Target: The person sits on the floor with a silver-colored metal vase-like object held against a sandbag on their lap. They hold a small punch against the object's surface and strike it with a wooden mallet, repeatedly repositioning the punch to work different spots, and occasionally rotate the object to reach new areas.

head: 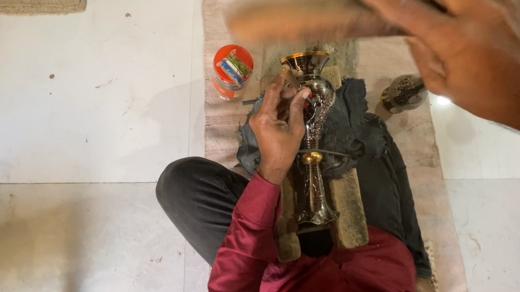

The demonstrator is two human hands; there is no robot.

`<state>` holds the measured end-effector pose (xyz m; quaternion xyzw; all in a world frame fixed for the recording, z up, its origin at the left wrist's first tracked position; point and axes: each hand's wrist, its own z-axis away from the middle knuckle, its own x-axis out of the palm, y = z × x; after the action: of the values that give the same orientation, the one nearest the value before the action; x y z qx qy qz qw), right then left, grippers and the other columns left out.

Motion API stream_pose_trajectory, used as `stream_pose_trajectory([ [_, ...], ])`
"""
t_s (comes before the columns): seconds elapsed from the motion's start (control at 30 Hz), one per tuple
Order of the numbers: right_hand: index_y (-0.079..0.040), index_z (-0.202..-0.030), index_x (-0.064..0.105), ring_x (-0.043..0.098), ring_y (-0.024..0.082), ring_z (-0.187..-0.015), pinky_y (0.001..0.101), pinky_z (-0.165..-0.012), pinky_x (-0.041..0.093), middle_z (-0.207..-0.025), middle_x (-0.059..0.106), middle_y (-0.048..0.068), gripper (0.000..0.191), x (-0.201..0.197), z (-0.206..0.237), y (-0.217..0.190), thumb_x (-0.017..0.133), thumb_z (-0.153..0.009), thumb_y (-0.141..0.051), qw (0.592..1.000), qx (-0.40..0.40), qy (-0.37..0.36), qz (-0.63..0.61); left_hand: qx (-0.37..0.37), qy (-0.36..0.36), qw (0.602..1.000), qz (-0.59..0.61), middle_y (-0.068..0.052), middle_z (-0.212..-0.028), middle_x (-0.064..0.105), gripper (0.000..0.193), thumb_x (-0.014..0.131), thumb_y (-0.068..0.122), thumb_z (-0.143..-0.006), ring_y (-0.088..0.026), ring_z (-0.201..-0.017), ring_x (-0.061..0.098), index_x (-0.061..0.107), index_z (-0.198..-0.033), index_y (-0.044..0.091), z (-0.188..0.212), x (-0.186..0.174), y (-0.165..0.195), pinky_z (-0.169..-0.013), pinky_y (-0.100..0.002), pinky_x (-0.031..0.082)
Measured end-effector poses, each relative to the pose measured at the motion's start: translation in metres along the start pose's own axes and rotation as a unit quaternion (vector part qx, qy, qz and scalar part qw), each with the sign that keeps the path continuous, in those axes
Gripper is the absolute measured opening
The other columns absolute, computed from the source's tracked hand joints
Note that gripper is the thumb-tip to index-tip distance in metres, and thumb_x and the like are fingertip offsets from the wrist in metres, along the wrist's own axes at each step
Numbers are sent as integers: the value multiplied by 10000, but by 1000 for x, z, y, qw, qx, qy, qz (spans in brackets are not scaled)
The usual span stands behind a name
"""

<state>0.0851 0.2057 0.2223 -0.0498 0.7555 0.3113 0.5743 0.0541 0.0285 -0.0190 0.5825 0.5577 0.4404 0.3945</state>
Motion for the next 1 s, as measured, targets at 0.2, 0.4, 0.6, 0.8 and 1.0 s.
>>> stream_pose_trajectory([
  [0.2, -199, -1552, 577, 576, 273, -1111, 474, -1003, 414, -1240, 599, 103, 590, -3, 7, -5, 664, -980, -81, 993, 32, 0, -111, -4, -21, 999, 31, -88, -951, 771, 423, 754, 30, -958, -49, -880, 703, 595, -1347, -18, -1, -1, 2, -771, -229, 609],
  [0.4, -194, -1459, 631, 572, 227, -953, 430, -877, 473, -1121, 674, 75, 525, 15, 27, 4, 682, -942, -111, 995, -7, 23, 99, -9, -18, 998, 56, -73, -960, 776, 395, 741, -6, -988, -79, -867, 712, 593, -1354, 0, -4, -3, 3, -784, -245, 621],
  [0.6, -163, -1565, 579, 570, 219, -923, 410, -838, 501, -1129, 635, 99, 539, 78, 68, 14, 623, -1027, -160, 992, 74, -82, -56, -41, -57, 986, 154, -72, -993, 714, 546, 727, -12, -980, -133, -941, 740, 473, -1464, -14, -35, -22, -6, -836, -269, 641],
  [0.8, -116, -1496, 544, 592, 241, -888, 383, -732, 552, -1085, 620, 142, 632, 126, 102, -6, 703, -884, -119, 955, 142, -100, -242, 5, -274, 959, 71, -64, -1004, 787, 466, 785, 31, -956, -89, -888, 750, 595, -1381, 5, -66, -24, -4, -809, -248, 641],
  [1.0, -118, -1512, 544, 607, 251, -898, 379, -749, 559, -1130, 619, 166, 639, 124, 108, -5, 697, -892, -102, 936, 194, -88, -281, 28, -357, 933, 28, -37, -924, 795, 472, 786, 81, -943, -41, -817, 678, 622, -1383, 31, -80, -26, 1, -772, -232, 601],
])
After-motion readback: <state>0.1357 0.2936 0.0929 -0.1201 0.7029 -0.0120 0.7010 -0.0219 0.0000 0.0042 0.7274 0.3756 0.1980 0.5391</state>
